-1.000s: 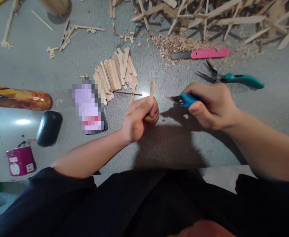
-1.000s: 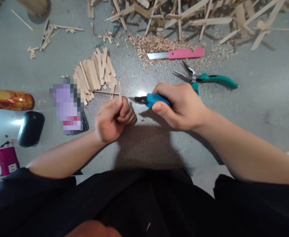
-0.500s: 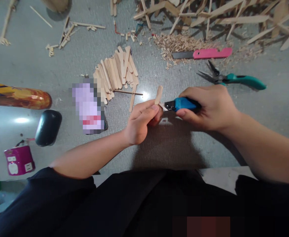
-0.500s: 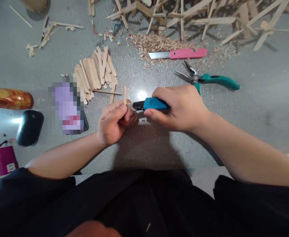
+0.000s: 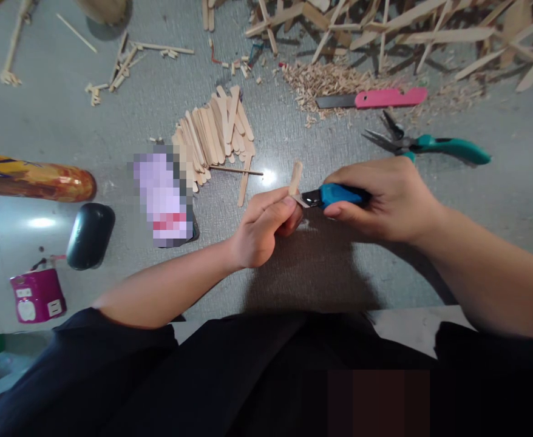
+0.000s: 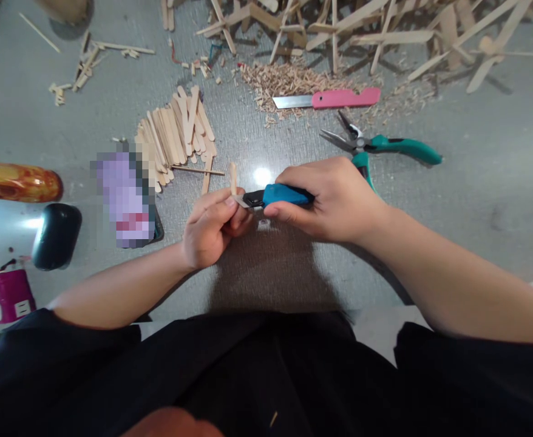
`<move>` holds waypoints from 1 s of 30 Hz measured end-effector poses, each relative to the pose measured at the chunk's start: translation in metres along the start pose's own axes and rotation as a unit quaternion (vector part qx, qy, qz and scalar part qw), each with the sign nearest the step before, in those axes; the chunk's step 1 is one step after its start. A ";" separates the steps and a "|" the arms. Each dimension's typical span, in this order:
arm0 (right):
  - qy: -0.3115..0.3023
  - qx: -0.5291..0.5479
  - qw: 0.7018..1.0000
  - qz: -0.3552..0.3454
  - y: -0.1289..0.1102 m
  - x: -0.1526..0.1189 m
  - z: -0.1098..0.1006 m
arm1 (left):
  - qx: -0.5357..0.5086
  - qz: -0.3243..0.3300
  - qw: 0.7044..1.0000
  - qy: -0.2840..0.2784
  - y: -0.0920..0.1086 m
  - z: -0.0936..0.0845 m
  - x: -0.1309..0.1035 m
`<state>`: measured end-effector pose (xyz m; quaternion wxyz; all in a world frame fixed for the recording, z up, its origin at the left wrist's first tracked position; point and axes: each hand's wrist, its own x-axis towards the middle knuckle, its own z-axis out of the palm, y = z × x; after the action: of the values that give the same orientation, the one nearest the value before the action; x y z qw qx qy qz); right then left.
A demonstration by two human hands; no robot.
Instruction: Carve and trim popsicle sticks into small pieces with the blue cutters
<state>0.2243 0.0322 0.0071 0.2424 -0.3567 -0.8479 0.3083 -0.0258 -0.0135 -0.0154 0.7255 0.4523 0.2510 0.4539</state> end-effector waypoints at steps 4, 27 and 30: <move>0.005 0.025 1.000 -0.004 -0.001 -0.001 0.003 | -0.019 0.002 1.000 -0.005 -0.001 0.001 -0.001; 0.116 -0.082 0.987 -0.076 0.005 -0.006 0.009 | -0.068 -0.062 0.994 0.052 0.001 0.003 0.001; 0.103 -0.074 0.989 -0.083 0.005 -0.004 0.010 | -0.069 -0.056 0.995 0.042 0.001 0.003 0.002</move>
<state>0.2232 0.0285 -0.0044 0.3258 -0.3318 -0.8657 0.1854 -0.0229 -0.0133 -0.0128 0.7684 0.3665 0.2741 0.4474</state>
